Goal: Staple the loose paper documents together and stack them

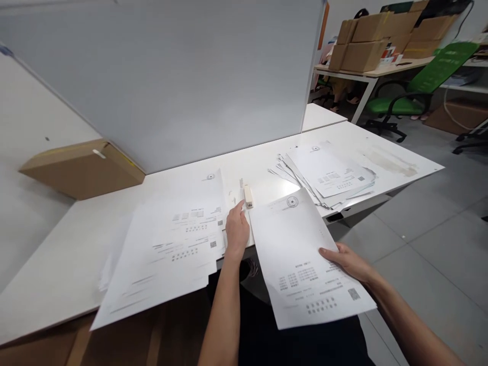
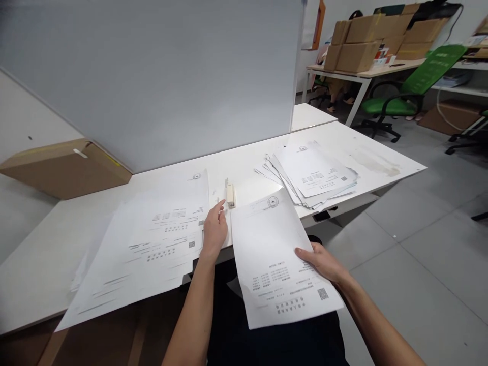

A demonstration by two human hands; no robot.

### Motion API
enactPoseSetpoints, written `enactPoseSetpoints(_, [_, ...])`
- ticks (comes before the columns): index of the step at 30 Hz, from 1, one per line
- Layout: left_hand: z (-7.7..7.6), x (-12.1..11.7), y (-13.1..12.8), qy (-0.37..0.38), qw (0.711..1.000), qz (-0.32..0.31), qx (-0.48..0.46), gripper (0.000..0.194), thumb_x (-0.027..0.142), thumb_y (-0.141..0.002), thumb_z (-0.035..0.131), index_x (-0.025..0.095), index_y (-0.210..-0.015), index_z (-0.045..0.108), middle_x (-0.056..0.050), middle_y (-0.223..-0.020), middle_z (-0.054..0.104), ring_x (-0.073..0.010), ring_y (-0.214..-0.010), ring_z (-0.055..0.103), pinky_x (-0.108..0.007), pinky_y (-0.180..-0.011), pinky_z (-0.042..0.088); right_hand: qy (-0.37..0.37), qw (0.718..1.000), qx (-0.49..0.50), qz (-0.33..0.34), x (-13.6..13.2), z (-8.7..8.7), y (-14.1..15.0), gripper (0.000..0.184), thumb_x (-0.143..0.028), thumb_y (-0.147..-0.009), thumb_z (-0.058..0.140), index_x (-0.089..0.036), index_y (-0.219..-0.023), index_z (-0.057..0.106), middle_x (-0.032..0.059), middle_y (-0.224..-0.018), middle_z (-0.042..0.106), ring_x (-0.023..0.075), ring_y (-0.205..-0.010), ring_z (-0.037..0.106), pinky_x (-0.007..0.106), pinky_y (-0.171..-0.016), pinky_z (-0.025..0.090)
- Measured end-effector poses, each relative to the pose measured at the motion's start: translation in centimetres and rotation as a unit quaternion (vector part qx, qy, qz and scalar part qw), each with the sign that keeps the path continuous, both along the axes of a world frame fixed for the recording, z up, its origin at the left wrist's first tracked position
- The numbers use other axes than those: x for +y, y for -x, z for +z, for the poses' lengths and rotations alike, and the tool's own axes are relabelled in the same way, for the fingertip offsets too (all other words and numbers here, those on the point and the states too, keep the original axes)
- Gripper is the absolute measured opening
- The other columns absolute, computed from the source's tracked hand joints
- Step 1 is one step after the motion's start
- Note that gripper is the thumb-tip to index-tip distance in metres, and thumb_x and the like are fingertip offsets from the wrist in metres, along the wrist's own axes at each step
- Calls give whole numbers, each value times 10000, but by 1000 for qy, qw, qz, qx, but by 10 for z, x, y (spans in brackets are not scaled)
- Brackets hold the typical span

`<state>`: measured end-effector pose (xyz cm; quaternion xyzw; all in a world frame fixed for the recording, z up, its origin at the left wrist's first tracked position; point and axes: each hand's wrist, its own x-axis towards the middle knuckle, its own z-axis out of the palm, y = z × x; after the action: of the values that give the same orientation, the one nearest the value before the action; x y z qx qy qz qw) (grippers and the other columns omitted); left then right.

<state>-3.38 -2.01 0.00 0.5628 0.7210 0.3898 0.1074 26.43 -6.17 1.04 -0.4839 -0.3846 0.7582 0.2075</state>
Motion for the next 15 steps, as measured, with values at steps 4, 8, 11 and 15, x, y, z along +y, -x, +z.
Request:
enactPoseSetpoints(4, [-4, 8, -2, 8, 1000, -21, 12, 457, 135, -879, 285, 196, -1273, 508, -111, -1156, 587, -230, -1114, 515, -429, -951, 420, -18, 1000, -6, 4, 7, -1, 7, 381, -428, -775, 653, -107, -978, 678, 126, -859, 716, 234, -734, 684, 319, -663, 543])
enactPoseSetpoints(8, [-4, 8, -1, 18, 999, -23, 21, 459, 118, -874, 289, 221, -1248, 534, -104, -1109, 590, -233, -1093, 514, -421, -906, 448, -20, 1000, -13, 16, 11, -2, 9, 409, -448, -791, 627, -112, -1019, 672, 139, -903, 715, 240, -734, 686, 329, -659, 547])
enactPoseSetpoints(11, [-6, 8, -1, 21, 999, -20, 29, 478, 86, -861, 288, 232, -1237, 546, -97, -1071, 593, -228, -1061, 518, -409, -885, 454, -17, 1000, -17, 3, 13, -5, 9, 403, -444, -782, 637, -115, -1013, 675, 134, -889, 719, 238, -736, 687, 317, -648, 547])
enactPoseSetpoints(15, [-11, 9, 0, 28, 998, -18, 58, 498, 51, -844, 293, 223, -1226, 563, -100, -1020, 592, -233, -1019, 510, -399, -874, 447, -10, 1000, -12, -13, 14, -10, 12, 382, -429, -781, 647, -114, -996, 672, 130, -901, 720, 230, -751, 687, 302, -652, 548])
